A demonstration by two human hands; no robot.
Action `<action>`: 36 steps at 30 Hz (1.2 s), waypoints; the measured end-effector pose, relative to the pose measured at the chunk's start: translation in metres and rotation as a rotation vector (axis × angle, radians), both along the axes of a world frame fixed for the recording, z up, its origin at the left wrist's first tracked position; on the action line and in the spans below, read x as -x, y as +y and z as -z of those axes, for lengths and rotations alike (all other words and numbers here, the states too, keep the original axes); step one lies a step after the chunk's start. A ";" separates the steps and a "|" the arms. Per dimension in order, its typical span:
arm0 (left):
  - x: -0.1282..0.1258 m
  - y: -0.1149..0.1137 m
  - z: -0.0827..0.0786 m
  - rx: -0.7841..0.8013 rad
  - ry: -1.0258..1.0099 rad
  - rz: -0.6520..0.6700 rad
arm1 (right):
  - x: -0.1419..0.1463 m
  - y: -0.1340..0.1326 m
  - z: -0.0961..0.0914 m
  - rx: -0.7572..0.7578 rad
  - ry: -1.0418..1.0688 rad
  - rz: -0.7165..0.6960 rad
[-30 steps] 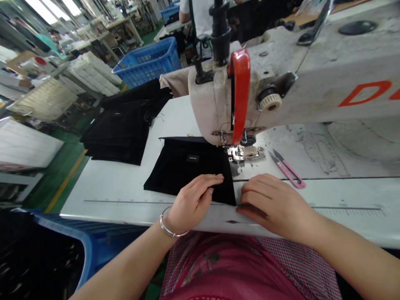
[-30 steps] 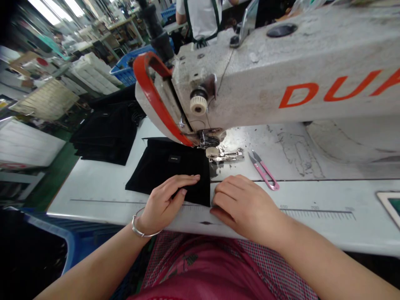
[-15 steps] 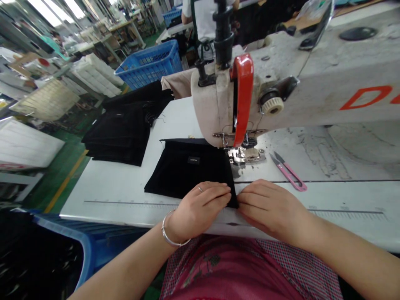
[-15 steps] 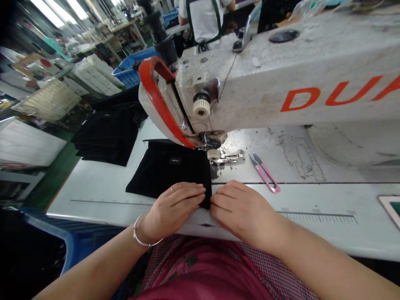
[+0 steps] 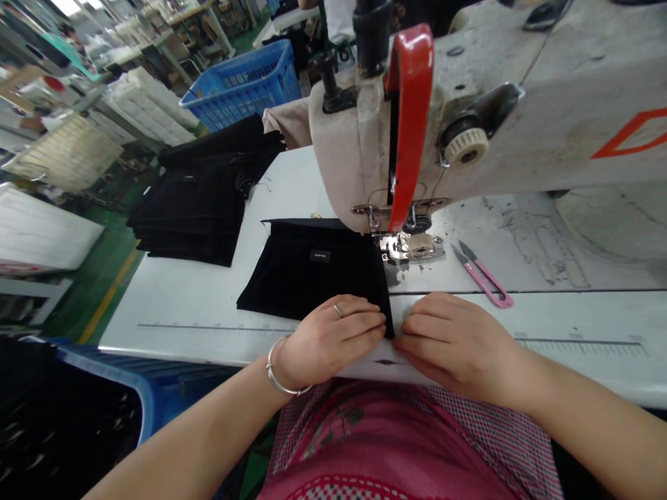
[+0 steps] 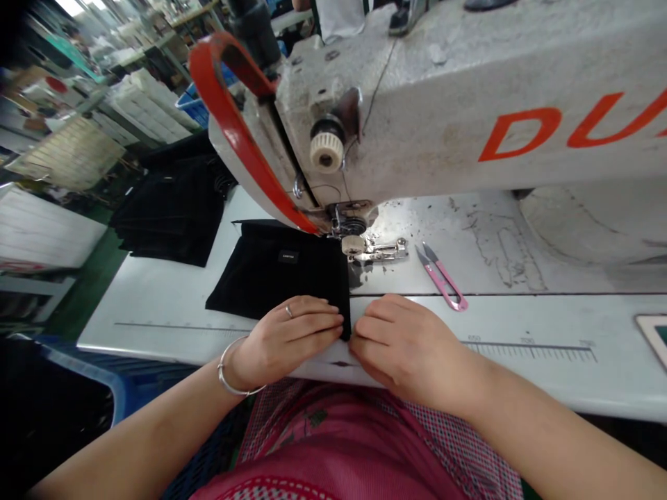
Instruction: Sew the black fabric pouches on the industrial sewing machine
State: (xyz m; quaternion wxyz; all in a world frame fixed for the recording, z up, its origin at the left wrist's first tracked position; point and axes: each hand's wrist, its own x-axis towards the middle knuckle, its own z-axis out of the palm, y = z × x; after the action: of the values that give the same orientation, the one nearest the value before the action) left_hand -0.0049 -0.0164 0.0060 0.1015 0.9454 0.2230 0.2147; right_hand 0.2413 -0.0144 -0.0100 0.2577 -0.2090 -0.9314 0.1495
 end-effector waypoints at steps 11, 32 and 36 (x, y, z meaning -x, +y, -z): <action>0.001 0.004 0.003 0.009 0.012 0.018 | 0.000 0.000 -0.004 0.045 0.039 0.027; 0.004 0.053 0.011 -0.018 0.002 -0.004 | 0.008 0.020 -0.011 0.081 -0.107 0.146; 0.005 0.067 0.014 0.018 -0.005 -0.027 | 0.010 0.030 -0.009 0.047 -0.133 0.162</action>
State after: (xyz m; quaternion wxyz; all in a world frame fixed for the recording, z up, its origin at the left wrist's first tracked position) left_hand -0.0096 0.0502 -0.0083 0.1076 0.9409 0.2371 0.2167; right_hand 0.2309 0.0156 -0.0010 0.2013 -0.2990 -0.9229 0.1357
